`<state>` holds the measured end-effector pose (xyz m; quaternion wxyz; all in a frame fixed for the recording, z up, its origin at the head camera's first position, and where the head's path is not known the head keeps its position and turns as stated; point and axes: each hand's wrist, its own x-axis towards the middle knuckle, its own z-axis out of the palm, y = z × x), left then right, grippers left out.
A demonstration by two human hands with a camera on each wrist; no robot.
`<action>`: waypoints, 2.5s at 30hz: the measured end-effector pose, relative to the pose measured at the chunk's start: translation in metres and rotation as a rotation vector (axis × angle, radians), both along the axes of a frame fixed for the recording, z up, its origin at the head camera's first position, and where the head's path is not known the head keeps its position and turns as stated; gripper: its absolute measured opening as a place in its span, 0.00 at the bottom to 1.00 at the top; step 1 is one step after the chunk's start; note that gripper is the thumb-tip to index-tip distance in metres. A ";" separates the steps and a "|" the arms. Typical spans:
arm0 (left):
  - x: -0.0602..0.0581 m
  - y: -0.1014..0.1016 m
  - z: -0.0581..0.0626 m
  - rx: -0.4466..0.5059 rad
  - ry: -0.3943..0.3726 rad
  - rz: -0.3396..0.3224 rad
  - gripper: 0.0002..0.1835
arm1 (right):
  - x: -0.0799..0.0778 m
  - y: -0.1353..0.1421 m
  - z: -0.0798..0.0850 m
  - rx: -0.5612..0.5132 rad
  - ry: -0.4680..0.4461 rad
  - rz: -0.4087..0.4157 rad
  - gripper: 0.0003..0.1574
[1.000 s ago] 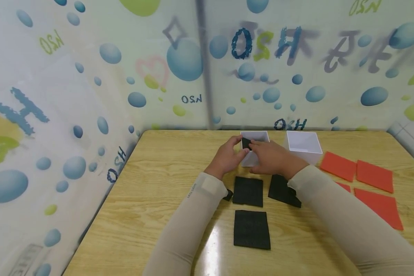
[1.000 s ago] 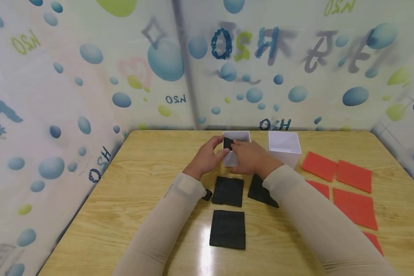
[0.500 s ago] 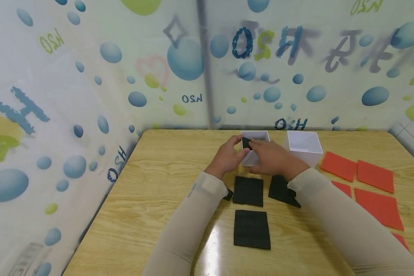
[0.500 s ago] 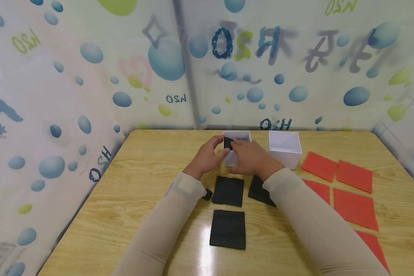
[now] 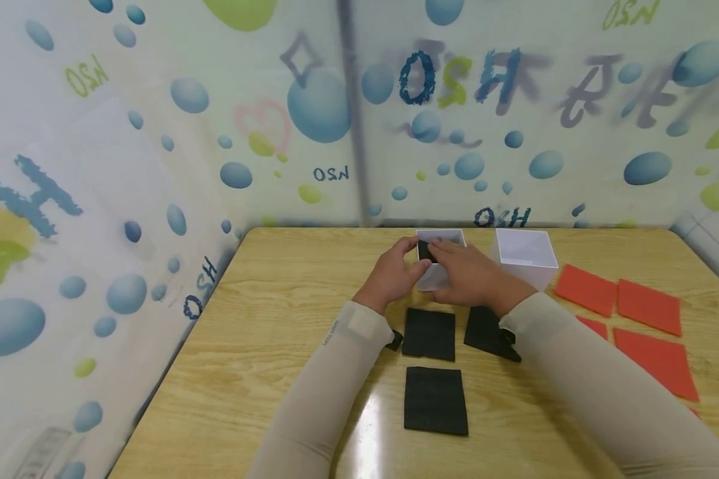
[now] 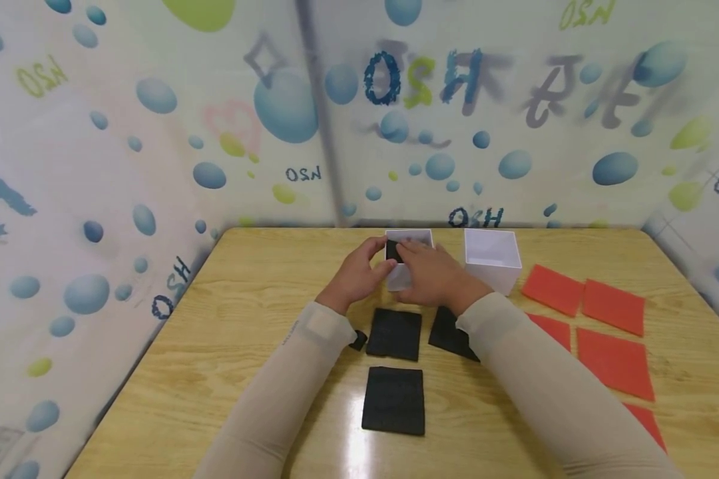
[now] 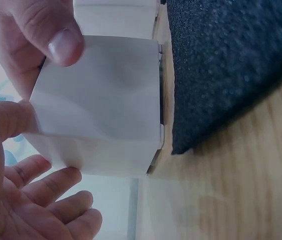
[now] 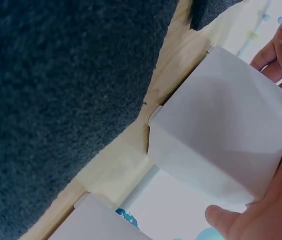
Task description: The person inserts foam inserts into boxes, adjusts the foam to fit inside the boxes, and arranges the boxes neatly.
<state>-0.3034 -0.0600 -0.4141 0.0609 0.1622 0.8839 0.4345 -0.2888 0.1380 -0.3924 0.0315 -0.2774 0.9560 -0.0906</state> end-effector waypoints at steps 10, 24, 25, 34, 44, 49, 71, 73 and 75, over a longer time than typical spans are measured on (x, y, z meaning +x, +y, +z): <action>-0.001 0.000 -0.002 0.006 0.007 -0.008 0.35 | 0.018 0.003 0.016 -0.100 0.001 0.021 0.65; -0.001 0.002 -0.003 -0.024 0.014 0.040 0.35 | 0.097 0.024 0.038 -0.163 -0.128 0.044 0.62; -0.001 0.003 -0.003 -0.020 0.013 0.042 0.35 | 0.102 0.025 0.038 -0.160 -0.140 0.046 0.63; -0.002 0.003 -0.003 -0.004 -0.027 0.048 0.35 | 0.116 0.031 0.038 -0.111 -0.255 0.005 0.66; -0.004 0.004 -0.003 -0.016 -0.013 0.036 0.35 | 0.125 0.025 0.039 -0.038 -0.398 -0.017 0.60; -0.004 0.004 -0.003 -0.011 -0.011 0.036 0.35 | 0.131 0.016 0.037 -0.033 -0.440 -0.017 0.58; 0.000 0.003 -0.003 0.008 -0.014 0.032 0.35 | 0.138 -0.012 0.010 0.171 -0.408 -0.011 0.58; 0.000 0.003 -0.003 0.006 -0.012 0.031 0.35 | 0.138 -0.013 0.008 0.178 -0.398 -0.016 0.58; 0.000 0.003 -0.004 0.006 -0.010 0.031 0.35 | 0.139 -0.014 0.007 0.182 -0.392 -0.020 0.57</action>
